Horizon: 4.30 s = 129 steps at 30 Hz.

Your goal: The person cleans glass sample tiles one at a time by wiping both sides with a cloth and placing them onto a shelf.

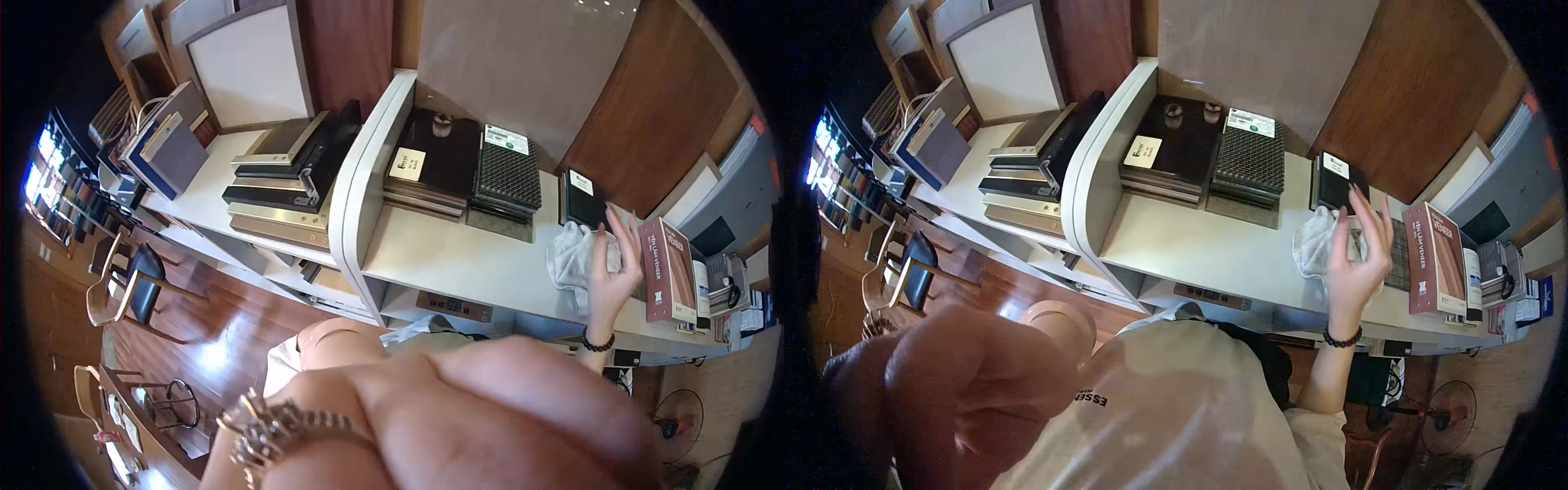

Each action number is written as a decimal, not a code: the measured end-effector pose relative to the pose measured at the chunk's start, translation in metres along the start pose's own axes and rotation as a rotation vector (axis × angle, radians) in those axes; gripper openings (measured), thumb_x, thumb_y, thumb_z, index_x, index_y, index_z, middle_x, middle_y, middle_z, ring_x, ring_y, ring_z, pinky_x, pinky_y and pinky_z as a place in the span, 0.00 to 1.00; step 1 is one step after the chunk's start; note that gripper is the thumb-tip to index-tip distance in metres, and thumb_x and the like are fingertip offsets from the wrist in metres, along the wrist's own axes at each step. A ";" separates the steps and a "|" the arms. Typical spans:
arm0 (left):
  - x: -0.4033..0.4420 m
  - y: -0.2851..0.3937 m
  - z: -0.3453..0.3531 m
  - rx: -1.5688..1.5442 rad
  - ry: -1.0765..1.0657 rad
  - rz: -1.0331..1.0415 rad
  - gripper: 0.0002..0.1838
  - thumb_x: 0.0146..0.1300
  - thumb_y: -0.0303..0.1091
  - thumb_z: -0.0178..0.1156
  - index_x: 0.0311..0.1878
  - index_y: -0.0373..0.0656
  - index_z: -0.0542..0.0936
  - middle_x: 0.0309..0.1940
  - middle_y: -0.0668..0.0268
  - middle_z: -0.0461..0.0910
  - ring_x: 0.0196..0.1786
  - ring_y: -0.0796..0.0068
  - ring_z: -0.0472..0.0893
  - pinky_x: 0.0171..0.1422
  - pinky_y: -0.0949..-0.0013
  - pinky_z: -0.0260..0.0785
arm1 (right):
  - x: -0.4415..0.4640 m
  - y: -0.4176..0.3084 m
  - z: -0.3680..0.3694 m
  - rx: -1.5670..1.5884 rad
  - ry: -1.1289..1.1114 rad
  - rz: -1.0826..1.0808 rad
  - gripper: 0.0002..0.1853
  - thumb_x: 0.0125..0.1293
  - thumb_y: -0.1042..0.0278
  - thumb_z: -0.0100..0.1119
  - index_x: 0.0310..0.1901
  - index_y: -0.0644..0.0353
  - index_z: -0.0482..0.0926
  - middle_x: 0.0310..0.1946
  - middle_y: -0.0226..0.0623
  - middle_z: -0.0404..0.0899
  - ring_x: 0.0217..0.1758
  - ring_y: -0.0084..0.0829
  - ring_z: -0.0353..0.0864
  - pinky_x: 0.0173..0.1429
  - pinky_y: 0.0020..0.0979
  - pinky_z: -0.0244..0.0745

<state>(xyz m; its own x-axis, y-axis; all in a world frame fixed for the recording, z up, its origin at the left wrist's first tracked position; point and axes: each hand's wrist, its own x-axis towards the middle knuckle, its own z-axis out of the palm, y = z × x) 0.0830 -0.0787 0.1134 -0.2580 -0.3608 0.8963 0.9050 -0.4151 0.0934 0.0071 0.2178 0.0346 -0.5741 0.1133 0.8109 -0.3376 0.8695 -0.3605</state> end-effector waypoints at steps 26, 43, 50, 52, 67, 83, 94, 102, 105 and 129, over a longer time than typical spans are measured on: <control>-0.124 -0.159 0.159 0.177 -0.682 -0.602 0.21 0.65 0.36 0.62 0.57 0.35 0.78 0.54 0.52 0.78 0.54 0.61 0.80 0.59 0.63 0.72 | -0.070 0.168 -0.109 -0.079 -0.491 0.036 0.37 0.58 0.63 0.66 0.70 0.53 0.64 0.71 0.45 0.61 0.76 0.49 0.53 0.78 0.47 0.47; -0.187 -0.192 0.132 0.904 -1.249 -0.584 0.29 0.62 0.45 0.62 0.65 0.46 0.73 0.64 0.55 0.72 0.66 0.47 0.69 0.73 0.52 0.56 | -0.066 0.192 -0.112 -0.230 -0.516 -0.013 0.45 0.52 0.50 0.72 0.66 0.68 0.65 0.70 0.53 0.61 0.75 0.49 0.57 0.73 0.45 0.58; -0.181 -0.200 0.107 1.016 -1.214 -0.575 0.26 0.61 0.39 0.62 0.64 0.49 0.75 0.63 0.58 0.74 0.67 0.54 0.69 0.73 0.52 0.57 | -0.077 0.167 -0.142 -0.180 -0.579 -0.001 0.40 0.55 0.54 0.70 0.64 0.72 0.67 0.69 0.53 0.63 0.72 0.48 0.61 0.72 0.44 0.60; -0.185 -0.201 0.112 1.089 -1.144 -0.482 0.25 0.60 0.38 0.63 0.61 0.47 0.76 0.60 0.57 0.76 0.65 0.54 0.71 0.72 0.52 0.58 | -0.087 0.164 -0.148 -0.179 -0.562 -0.002 0.37 0.56 0.56 0.69 0.63 0.72 0.68 0.68 0.52 0.64 0.71 0.48 0.63 0.72 0.43 0.60; -0.214 -0.168 0.151 -0.771 -0.776 -1.686 0.32 0.69 0.46 0.59 0.73 0.51 0.62 0.68 0.60 0.67 0.68 0.65 0.69 0.70 0.63 0.62 | -0.111 0.149 -0.155 -0.237 0.204 -0.084 0.15 0.58 0.85 0.50 0.47 0.75 0.80 0.42 0.54 0.84 0.46 0.48 0.85 0.54 0.40 0.79; -0.139 -0.111 0.026 -1.025 0.567 -1.386 0.47 0.57 0.79 0.42 0.75 0.64 0.55 0.76 0.57 0.50 0.75 0.49 0.55 0.74 0.39 0.52 | -0.042 0.097 -0.051 -0.119 -0.203 0.090 0.24 0.63 0.65 0.63 0.61 0.61 0.75 0.63 0.46 0.73 0.68 0.53 0.68 0.72 0.44 0.58; -0.115 -0.092 -0.007 -1.190 0.470 -1.590 0.47 0.59 0.76 0.44 0.76 0.59 0.53 0.76 0.61 0.51 0.75 0.52 0.55 0.75 0.35 0.45 | -0.020 0.015 -0.019 0.434 0.148 0.462 0.25 0.67 0.76 0.53 0.67 0.61 0.69 0.67 0.46 0.68 0.68 0.32 0.68 0.68 0.30 0.63; -0.125 -0.076 -0.025 -0.367 0.221 -1.570 0.52 0.58 0.76 0.45 0.76 0.47 0.52 0.75 0.54 0.52 0.75 0.51 0.56 0.79 0.48 0.45 | -0.027 -0.096 0.031 0.280 -0.383 -0.288 0.23 0.61 0.76 0.58 0.59 0.52 0.78 0.62 0.38 0.75 0.67 0.42 0.71 0.72 0.42 0.64; -0.110 -0.076 -0.019 -0.623 0.276 -1.610 0.47 0.62 0.71 0.44 0.75 0.47 0.54 0.74 0.55 0.54 0.74 0.53 0.59 0.77 0.51 0.50 | -0.051 -0.104 0.019 0.409 -0.498 -0.408 0.19 0.61 0.76 0.58 0.54 0.54 0.82 0.60 0.39 0.76 0.66 0.43 0.72 0.71 0.42 0.67; -0.117 -0.108 0.044 -1.283 0.698 -1.471 0.44 0.66 0.70 0.40 0.75 0.47 0.55 0.73 0.56 0.57 0.72 0.50 0.62 0.77 0.47 0.52 | -0.031 -0.031 -0.040 0.600 -0.645 -0.509 0.18 0.58 0.68 0.65 0.52 0.57 0.83 0.60 0.45 0.74 0.68 0.43 0.70 0.70 0.42 0.67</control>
<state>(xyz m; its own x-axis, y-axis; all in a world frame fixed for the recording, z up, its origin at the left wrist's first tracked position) 0.0298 0.0449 0.0173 -0.7443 0.6521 0.1446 -0.6677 -0.7318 -0.1368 0.0656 0.2064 0.0390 -0.4912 -0.6380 0.5930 -0.8706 0.3379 -0.3576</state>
